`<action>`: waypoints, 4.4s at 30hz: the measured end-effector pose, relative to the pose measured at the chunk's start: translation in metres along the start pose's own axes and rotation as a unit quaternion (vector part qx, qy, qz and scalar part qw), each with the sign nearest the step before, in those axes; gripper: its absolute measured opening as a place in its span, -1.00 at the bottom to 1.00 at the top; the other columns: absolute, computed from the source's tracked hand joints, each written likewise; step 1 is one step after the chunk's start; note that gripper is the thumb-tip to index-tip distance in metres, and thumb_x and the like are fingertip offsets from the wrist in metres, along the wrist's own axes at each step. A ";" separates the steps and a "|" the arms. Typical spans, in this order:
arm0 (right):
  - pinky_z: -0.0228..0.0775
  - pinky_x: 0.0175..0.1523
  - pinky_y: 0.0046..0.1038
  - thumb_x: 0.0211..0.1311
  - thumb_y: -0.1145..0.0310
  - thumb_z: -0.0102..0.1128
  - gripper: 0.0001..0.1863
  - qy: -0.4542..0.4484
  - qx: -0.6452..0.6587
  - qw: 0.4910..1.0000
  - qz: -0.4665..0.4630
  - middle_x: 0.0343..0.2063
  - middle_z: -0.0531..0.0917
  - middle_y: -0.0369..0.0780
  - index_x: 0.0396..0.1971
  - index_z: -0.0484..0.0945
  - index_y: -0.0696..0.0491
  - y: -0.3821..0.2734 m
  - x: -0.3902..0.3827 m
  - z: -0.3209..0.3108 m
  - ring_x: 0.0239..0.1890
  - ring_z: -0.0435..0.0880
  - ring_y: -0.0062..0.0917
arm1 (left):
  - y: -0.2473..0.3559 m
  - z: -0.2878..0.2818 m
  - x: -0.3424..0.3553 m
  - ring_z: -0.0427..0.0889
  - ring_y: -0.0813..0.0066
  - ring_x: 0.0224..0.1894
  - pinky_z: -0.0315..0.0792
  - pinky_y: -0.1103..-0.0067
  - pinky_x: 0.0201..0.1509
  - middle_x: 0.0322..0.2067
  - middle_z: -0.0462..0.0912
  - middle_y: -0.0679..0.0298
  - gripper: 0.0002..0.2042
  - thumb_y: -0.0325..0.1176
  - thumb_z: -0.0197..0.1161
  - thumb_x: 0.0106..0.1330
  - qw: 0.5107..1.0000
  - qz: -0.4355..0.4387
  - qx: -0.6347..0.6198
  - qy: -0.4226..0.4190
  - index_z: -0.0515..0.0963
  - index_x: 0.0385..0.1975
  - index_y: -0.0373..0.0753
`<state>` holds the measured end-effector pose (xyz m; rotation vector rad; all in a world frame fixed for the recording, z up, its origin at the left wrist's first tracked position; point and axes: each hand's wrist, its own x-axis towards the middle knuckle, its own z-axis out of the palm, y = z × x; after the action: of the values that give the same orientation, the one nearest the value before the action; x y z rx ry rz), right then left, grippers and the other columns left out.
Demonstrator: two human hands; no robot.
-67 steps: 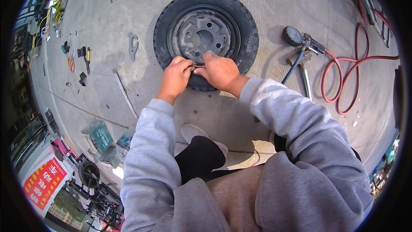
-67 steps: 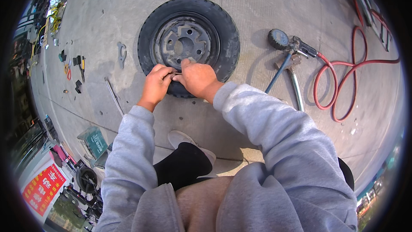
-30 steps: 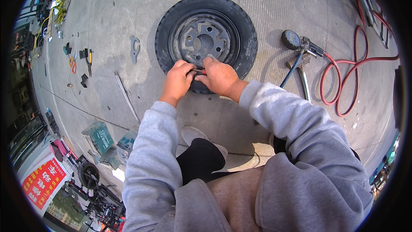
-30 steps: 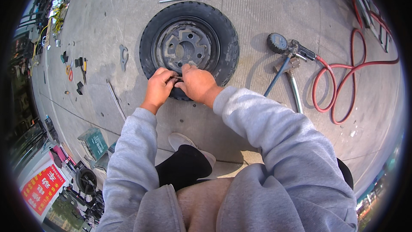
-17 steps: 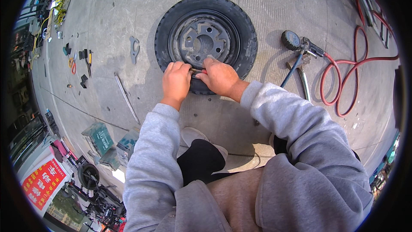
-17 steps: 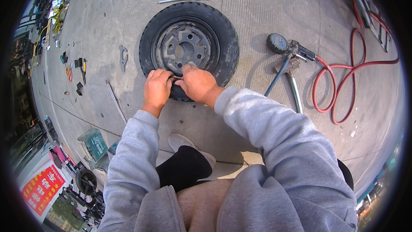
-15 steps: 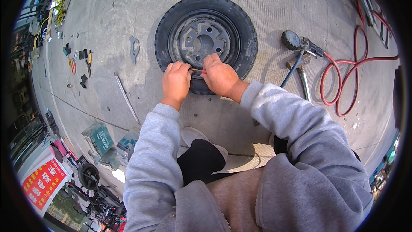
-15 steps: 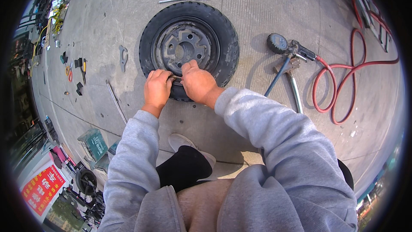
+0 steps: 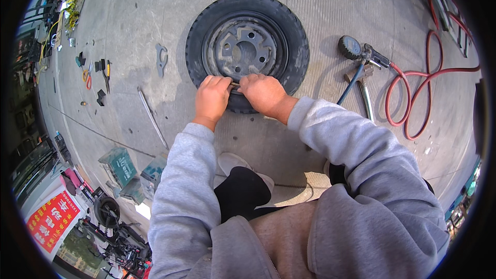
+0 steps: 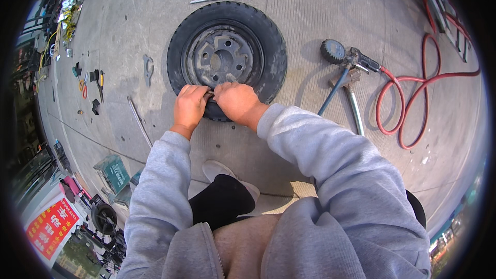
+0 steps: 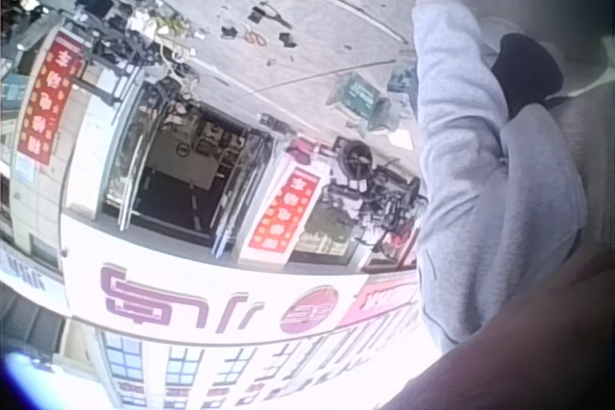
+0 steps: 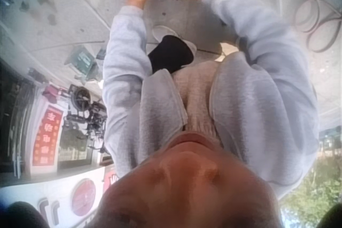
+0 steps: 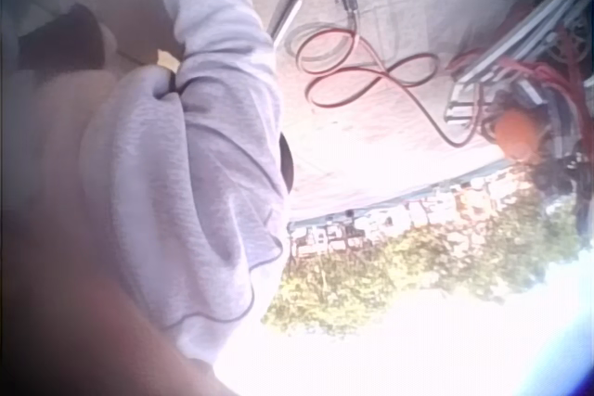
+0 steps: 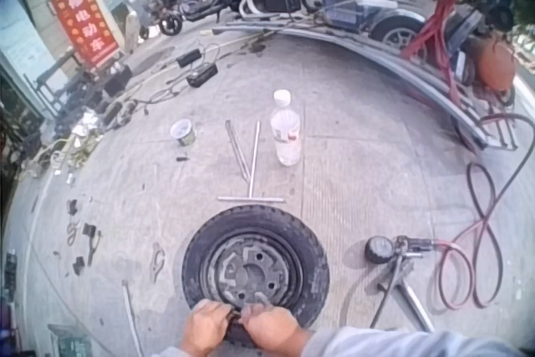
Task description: The person hammers a small tire on the ground, then uses a pneumatic inflator to add air. They retrieve a red tool from a scooter's storage compartment and use it to adjust the tire valve before inflating again. The tire remains on the ground throughout.
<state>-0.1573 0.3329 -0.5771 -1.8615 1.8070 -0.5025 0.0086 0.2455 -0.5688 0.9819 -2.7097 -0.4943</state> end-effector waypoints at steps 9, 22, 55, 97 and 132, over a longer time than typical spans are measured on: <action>0.49 -0.39 -0.32 0.40 0.19 0.08 -0.68 -0.255 0.559 0.669 0.419 -0.52 0.64 -0.09 -0.34 0.54 0.19 0.008 0.034 -0.009 -0.52 0.65 -0.32 | -0.002 0.008 -0.002 0.65 0.24 -0.26 0.53 0.42 -0.10 -0.36 0.69 0.27 -0.84 -0.50 0.34 0.09 1.000 0.006 0.015 0.013 0.65 -0.31 -0.20; 0.56 -0.25 -0.13 0.35 0.26 0.09 -0.73 -0.087 0.091 0.989 0.081 -0.42 0.71 0.01 -0.39 0.55 0.17 -0.008 0.006 0.002 -0.35 0.72 -0.10 | 0.002 0.005 -0.005 0.60 0.19 -0.28 0.50 0.37 -0.14 -0.40 0.63 0.23 -0.89 -0.48 0.34 0.11 1.000 -0.007 0.013 0.006 0.63 -0.36 -0.20; 0.43 -0.04 -0.02 0.48 0.10 -0.08 -0.52 -0.182 0.181 0.960 0.109 -0.37 0.66 0.10 -0.37 0.61 0.24 0.005 0.015 -0.025 -0.23 0.63 0.08 | -0.005 -0.049 -0.010 0.34 0.09 0.37 0.23 0.24 0.42 0.26 0.45 0.13 -0.10 -0.11 0.64 -0.21 0.992 -0.027 0.009 -0.125 0.40 0.22 -0.26; 0.58 -0.38 -0.30 0.26 0.25 0.18 -0.83 0.006 -0.114 0.981 -0.155 -0.45 0.60 -0.24 -0.34 0.46 0.03 0.060 -0.025 -0.047 -0.36 0.68 -0.35 | 0.050 0.033 0.010 0.51 0.19 -0.21 0.41 0.35 0.00 -0.40 0.51 0.27 -0.89 -0.42 0.32 0.14 0.994 -0.023 -0.105 0.028 0.63 -0.32 -0.15; 0.36 0.09 -0.24 0.18 0.22 0.32 -0.68 0.265 -0.295 0.917 -0.040 -0.12 0.60 -0.22 -0.11 0.58 0.02 0.141 0.016 -0.156 -0.03 0.56 -0.30 | 0.042 0.007 -0.004 0.53 0.09 0.10 0.32 0.27 0.35 -0.04 0.60 0.12 -0.23 -0.11 0.58 -0.12 0.997 0.024 -0.065 -0.046 0.45 0.16 -0.23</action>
<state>-0.3620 0.3027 -0.5338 -2.3684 2.4529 -0.5756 -0.0153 0.2798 -0.5596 0.8796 -2.7325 -0.7132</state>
